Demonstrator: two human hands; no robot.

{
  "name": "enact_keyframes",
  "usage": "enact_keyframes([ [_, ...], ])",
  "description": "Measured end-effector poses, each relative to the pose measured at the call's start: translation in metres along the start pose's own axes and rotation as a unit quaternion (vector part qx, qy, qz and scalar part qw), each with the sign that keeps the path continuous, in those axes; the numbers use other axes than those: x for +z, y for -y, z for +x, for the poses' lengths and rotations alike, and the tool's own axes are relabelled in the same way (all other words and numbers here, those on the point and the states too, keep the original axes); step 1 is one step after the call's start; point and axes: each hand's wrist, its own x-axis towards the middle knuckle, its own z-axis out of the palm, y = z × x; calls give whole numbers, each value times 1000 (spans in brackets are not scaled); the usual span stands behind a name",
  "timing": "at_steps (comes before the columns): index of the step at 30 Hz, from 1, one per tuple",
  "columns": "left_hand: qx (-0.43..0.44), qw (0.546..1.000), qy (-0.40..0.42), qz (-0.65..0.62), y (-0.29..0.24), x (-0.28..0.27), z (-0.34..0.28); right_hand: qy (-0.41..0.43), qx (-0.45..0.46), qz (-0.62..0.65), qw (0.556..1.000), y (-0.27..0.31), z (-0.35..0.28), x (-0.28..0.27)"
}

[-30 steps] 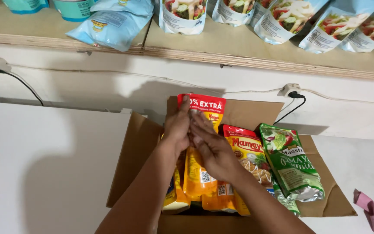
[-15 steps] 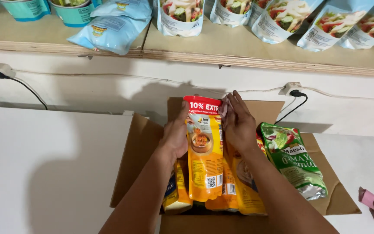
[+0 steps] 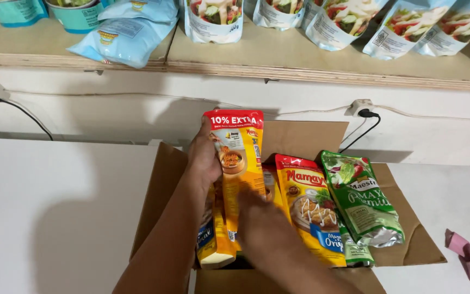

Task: Wiping individual pouches of mayonnaise with a cloth and arranging them on a grocery store shelf.

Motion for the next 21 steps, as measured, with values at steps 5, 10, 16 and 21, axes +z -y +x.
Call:
enact_keyframes([
  [5, 27, 999, 32, 31, 1, -3, -18, -284, -251, 127, 917, -63, 87, 7],
  [10, -32, 982, 52, 176, 27, -39, -19, -265, -319, 92, 905, -89, 115, 49],
  [16, 44, 983, -59, 169, 66, -103, 19, -259, -248, -136, 923, -48, 49, 59],
  [21, 92, 891, -156, 417, 58, -97, 17, 21, -130, -266, 955, -23, 2, 10],
])
